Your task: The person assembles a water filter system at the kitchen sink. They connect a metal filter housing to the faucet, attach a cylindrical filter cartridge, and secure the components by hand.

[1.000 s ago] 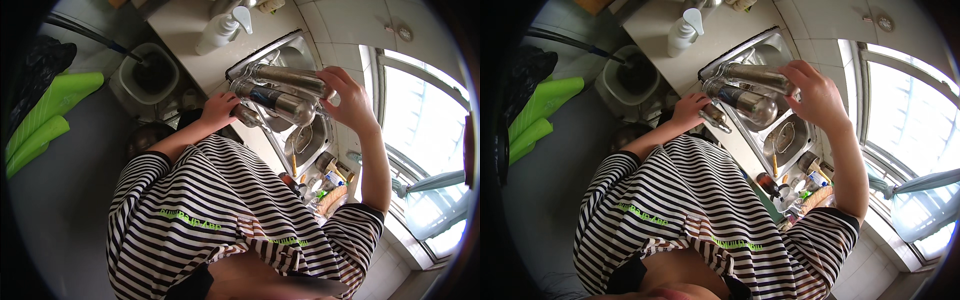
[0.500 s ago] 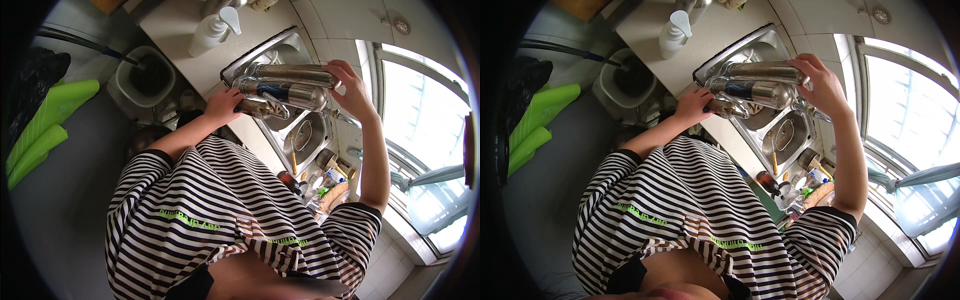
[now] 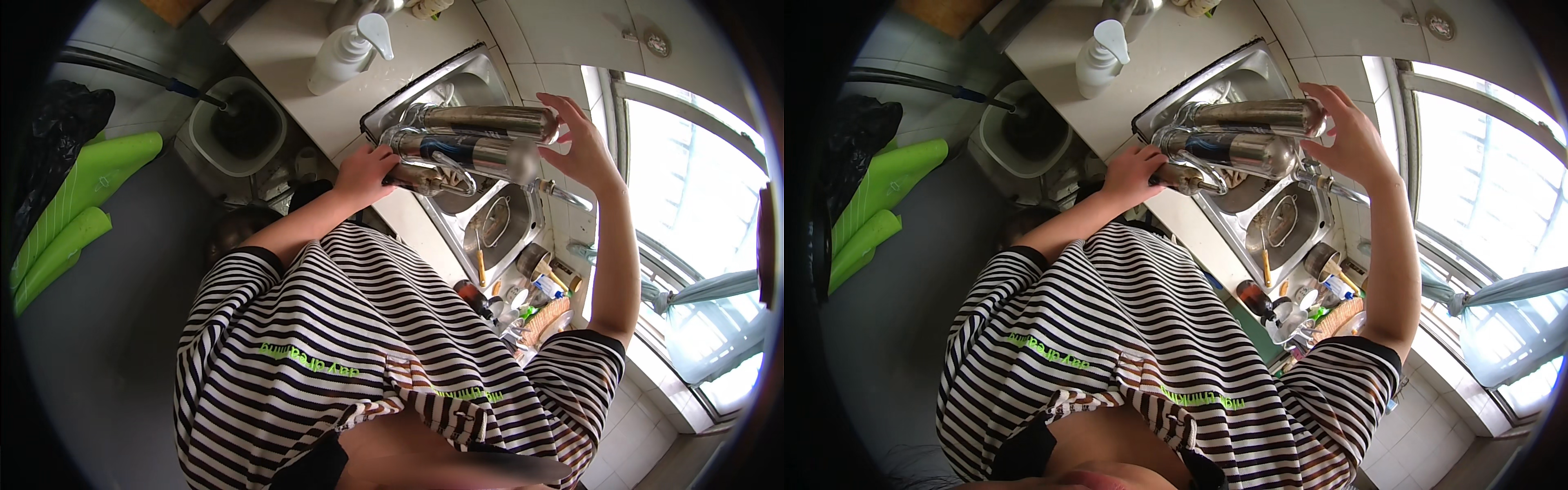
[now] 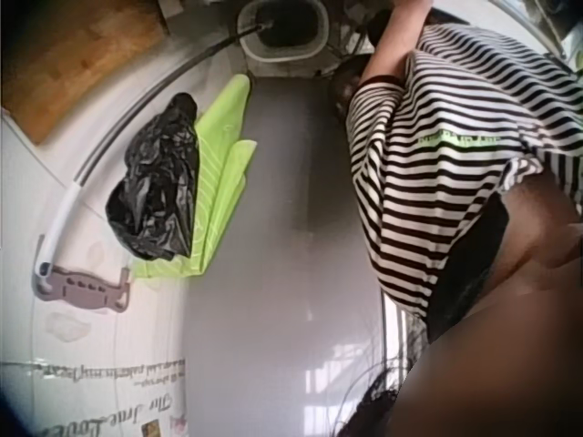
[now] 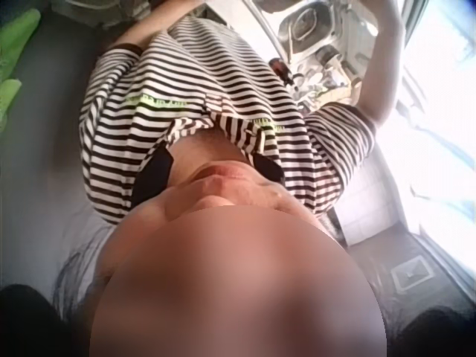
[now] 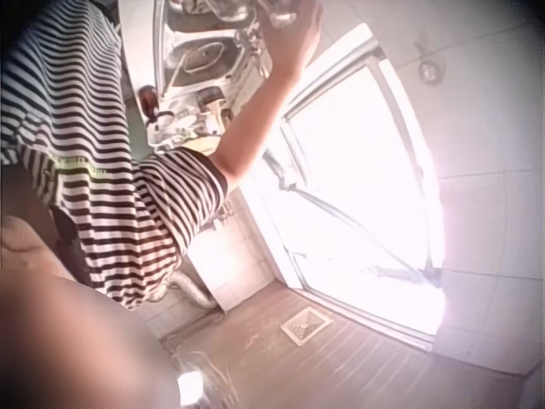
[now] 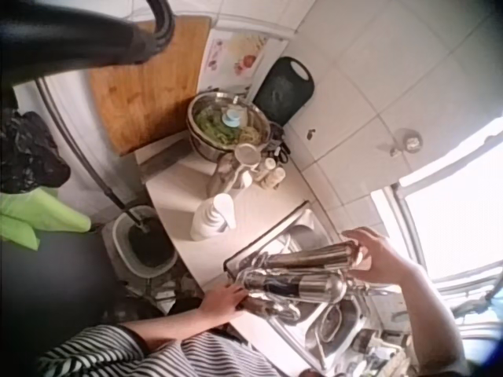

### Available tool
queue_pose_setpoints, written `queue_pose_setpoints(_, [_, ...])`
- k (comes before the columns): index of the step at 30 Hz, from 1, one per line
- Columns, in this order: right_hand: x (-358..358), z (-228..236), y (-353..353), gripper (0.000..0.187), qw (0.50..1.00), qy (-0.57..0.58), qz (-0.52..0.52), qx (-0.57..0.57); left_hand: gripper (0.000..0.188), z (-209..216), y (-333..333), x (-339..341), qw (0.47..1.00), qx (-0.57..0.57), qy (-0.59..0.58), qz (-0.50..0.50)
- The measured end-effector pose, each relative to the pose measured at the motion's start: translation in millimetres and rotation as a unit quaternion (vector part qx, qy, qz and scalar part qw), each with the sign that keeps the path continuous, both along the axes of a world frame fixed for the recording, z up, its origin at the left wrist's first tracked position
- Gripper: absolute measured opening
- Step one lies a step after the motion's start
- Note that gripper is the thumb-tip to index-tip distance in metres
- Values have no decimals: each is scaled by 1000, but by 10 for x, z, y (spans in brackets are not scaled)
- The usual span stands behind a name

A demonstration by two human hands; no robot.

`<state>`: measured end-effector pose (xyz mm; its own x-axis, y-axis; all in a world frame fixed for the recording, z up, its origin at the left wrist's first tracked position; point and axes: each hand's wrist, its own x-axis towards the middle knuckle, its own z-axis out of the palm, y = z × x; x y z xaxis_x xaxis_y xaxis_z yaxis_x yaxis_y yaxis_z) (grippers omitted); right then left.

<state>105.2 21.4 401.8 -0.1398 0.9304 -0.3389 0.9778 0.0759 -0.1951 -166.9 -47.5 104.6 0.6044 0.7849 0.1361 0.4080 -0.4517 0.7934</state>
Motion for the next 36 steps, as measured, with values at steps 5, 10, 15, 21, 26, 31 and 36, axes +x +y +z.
queue_pose_setpoints(5, [95,-15,54,58,998,-1,-25,-52,47,17,1,2,1000,-2,4,1])
queue_pose_setpoints(10, [218,-94,38,56,992,-56,-83,-75,48,12,-6,7,1000,-2,1,-6])
queue_pose_setpoints(15, [-19,13,-16,55,1000,-1,-4,-2,48,11,-11,-8,1000,-10,11,-10])
queue_pose_setpoints(21, [45,5,-5,53,999,-13,-13,-30,47,-6,-19,-10,1000,-10,8,-10])
queue_pose_setpoints(26, [159,-104,30,51,990,-66,-113,-61,47,-21,-27,-6,1000,-9,6,-8])
queue_pose_setpoints(31, [71,-51,3,52,999,-13,-51,-7,47,-8,-28,-9,1000,-4,9,-4])
queue_pose_setpoints(36, [72,-22,11,50,1000,23,-16,-9,48,-14,-34,4,1000,-1,12,-3])
